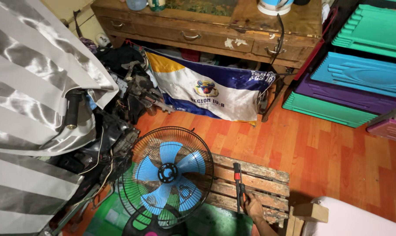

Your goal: The person disassembles a pedestal fan on the floor, removing the front grille and fan blades from the motor housing. They then use a screwdriver to unscrew and work on the rear motor housing of the fan.

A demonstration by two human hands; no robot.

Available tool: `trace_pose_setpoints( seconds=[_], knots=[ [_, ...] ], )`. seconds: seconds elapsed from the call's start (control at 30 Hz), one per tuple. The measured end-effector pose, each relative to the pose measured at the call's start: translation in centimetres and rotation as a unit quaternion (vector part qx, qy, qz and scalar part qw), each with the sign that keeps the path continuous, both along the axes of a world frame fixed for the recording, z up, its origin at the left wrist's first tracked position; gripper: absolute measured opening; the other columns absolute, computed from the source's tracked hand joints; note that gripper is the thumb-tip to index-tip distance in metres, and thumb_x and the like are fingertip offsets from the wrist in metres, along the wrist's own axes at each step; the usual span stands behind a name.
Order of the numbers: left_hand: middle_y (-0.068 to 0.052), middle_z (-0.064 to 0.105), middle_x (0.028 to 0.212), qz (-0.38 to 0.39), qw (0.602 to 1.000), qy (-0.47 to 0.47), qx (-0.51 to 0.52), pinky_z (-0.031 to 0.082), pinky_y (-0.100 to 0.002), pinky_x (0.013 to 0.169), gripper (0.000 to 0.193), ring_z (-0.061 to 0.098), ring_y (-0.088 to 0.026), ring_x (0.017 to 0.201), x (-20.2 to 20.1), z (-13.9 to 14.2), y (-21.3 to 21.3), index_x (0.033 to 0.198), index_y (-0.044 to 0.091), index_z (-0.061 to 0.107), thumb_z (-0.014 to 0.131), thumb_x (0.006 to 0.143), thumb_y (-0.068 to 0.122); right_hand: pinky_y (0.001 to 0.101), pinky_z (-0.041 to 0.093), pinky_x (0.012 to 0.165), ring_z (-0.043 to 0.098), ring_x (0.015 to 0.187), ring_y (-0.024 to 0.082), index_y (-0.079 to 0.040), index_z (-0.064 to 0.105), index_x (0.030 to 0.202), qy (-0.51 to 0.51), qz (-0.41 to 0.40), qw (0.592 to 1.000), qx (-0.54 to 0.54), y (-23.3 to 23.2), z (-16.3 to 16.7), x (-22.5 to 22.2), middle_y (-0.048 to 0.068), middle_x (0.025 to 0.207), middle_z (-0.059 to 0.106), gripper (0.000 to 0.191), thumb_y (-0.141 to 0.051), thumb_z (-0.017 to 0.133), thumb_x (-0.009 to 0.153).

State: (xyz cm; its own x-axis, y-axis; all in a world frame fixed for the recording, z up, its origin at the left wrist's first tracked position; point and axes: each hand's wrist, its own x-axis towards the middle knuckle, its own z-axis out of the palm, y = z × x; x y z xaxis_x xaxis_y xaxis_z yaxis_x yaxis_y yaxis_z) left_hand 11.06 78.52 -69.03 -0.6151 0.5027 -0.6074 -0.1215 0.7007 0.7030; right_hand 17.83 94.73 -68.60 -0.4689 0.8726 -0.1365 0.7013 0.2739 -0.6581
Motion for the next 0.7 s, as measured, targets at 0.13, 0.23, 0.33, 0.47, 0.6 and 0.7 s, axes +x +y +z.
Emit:
trace_pose_setpoints(
  seconds=[0.13,0.23,0.33,0.47,0.6,0.7],
  knots=[
    [-0.012,0.075,0.103,0.006,1.000,-0.006,-0.005,0.055,-0.032,0.078,0.037,0.068,-0.017,0.085,-0.2,-1.0,0.2,0.129,0.011,0.069,0.072,0.092,0.017,0.0443,0.053,0.101,0.067,0.112,0.041,-0.014,0.070,0.124,-0.010,0.017,1.000,0.024,0.5,0.4,-0.1,0.022,0.120,0.070,0.040,-0.020,0.062,0.085],
    [-0.013,0.074,0.103,0.013,1.000,-0.008,-0.007,0.055,-0.032,0.077,0.037,0.067,-0.017,0.084,-0.4,-1.1,0.2,0.129,0.011,0.069,0.072,0.092,0.016,0.0462,0.051,0.099,0.063,0.115,0.042,-0.014,0.069,0.124,-0.048,0.014,0.999,-0.018,0.4,1.1,-0.3,0.021,0.123,0.067,0.043,-0.033,0.069,0.085],
    [-0.013,0.074,0.102,0.020,1.000,-0.011,-0.007,0.054,-0.032,0.076,0.038,0.066,-0.017,0.083,-0.4,-1.1,-0.1,0.130,0.010,0.069,0.072,0.093,0.016,0.0463,0.053,0.097,0.065,0.113,0.041,-0.010,0.070,0.120,-0.071,0.009,0.997,-0.010,0.3,1.1,-0.7,0.021,0.120,0.068,0.046,-0.032,0.072,0.080],
    [-0.014,0.074,0.102,0.028,0.999,-0.014,-0.008,0.054,-0.031,0.075,0.038,0.065,-0.017,0.082,-0.3,-1.1,-0.5,0.131,0.010,0.069,0.072,0.093,0.016,0.0462,0.056,0.094,0.071,0.106,0.038,-0.010,0.071,0.118,-0.096,-0.019,0.994,-0.054,0.3,0.6,-1.7,0.019,0.111,0.075,0.044,-0.037,0.072,0.082],
    [-0.015,0.073,0.101,0.035,0.999,-0.015,-0.007,0.053,-0.031,0.074,0.038,0.064,-0.017,0.081,-0.1,-0.7,-1.2,0.132,0.010,0.069,0.072,0.094,0.015,0.0447,0.058,0.090,0.074,0.102,0.036,-0.010,0.071,0.118,-0.074,-0.025,0.993,-0.085,0.2,1.4,-1.8,0.018,0.106,0.078,0.045,-0.036,0.073,0.081],
    [-0.016,0.073,0.100,0.039,0.999,-0.013,-0.004,0.053,-0.031,0.074,0.039,0.064,-0.017,0.080,-0.1,0.6,-1.7,0.132,0.010,0.069,0.072,0.094,0.015,0.0424,0.059,0.087,0.077,0.098,0.034,-0.008,0.072,0.115,-0.022,-0.018,0.993,-0.114,0.0,3.2,-1.4,0.018,0.102,0.080,0.045,-0.034,0.073,0.079]
  ],
)
